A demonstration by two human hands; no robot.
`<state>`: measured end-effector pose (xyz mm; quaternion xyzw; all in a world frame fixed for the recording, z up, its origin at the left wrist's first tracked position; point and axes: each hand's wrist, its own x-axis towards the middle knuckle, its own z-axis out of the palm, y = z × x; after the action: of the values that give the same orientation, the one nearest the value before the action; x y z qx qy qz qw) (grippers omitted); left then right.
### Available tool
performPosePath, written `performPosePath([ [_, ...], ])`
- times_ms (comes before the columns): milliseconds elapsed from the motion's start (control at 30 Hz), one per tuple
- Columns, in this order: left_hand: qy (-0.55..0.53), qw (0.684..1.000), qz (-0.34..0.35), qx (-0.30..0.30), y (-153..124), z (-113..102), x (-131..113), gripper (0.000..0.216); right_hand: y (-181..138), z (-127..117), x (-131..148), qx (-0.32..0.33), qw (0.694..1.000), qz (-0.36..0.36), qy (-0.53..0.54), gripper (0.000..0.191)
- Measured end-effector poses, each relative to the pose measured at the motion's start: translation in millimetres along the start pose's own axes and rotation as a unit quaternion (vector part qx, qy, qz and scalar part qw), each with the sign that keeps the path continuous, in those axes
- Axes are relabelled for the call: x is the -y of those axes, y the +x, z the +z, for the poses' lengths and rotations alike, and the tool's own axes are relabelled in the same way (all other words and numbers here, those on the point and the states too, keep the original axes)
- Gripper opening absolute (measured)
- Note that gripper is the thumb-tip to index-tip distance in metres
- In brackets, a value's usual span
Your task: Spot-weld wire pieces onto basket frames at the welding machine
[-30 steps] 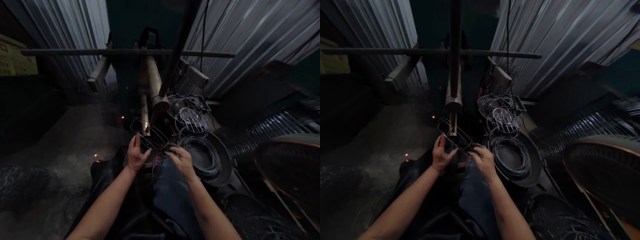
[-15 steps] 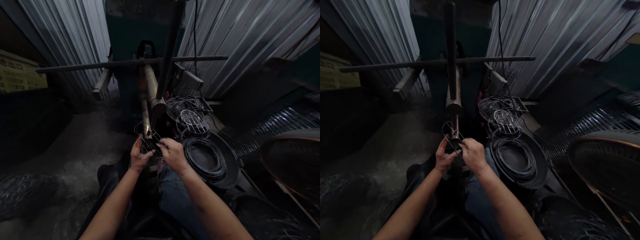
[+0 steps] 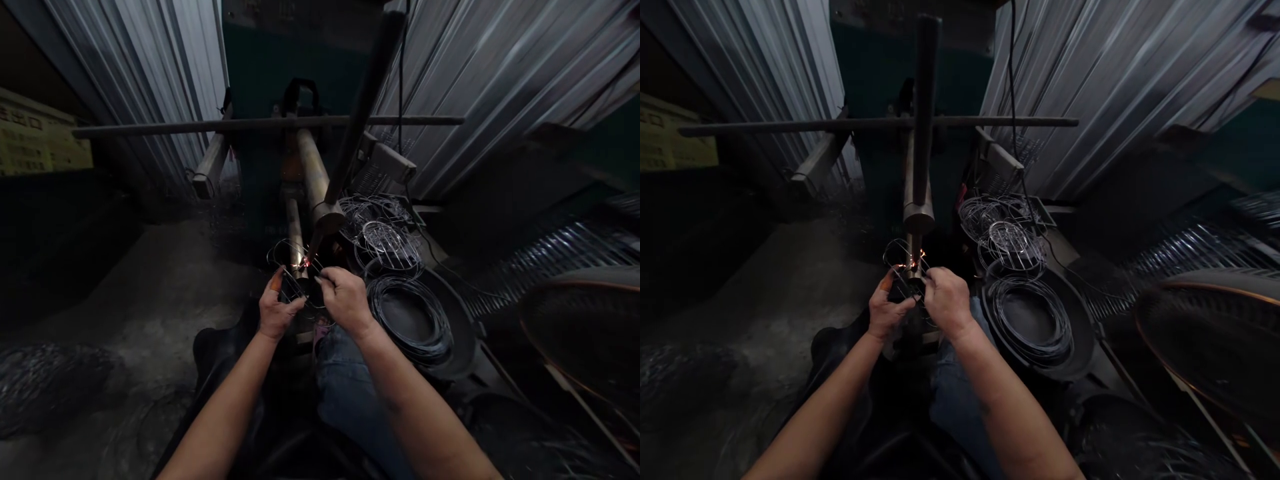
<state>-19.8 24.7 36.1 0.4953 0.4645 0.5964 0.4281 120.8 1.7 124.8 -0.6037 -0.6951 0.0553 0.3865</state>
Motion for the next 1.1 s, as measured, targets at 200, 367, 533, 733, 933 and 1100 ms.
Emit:
performPosePath([
  [200,-0.097,0.988,-0.121,-0.009,-0.8,1.7,-3.6,0.083,-26.3,-26.0,-14.1,0.011,0.981,0.082,0.177,0.011],
  [367,-0.143,0.979,-0.143,-0.003,1.5,-2.0,5.1,0.084,-36.1,-35.1,-17.7,0.097,0.97,0.083,0.206,0.01],
  [533,-0.118,0.985,-0.128,-0.003,3.7,-4.2,10.5,0.082,-16.8,-29.6,-9.8,0.119,0.974,0.062,0.18,0.012],
  [733,-0.112,0.988,-0.102,0.008,8.8,-6.5,14.9,0.081,-5.6,-28.5,-11.3,0.137,0.973,0.081,0.166,0.009],
  [933,-0.12,0.988,-0.094,0.009,11.9,-6.8,19.1,0.078,-2.6,-29.0,-8.6,0.146,0.976,0.043,0.157,0.008],
  [1100,-0.1,0.99,-0.095,0.012,12.1,-8.8,19.6,0.084,-0.7,-31.4,-5.7,0.169,0.947,0.121,0.243,0.007],
])
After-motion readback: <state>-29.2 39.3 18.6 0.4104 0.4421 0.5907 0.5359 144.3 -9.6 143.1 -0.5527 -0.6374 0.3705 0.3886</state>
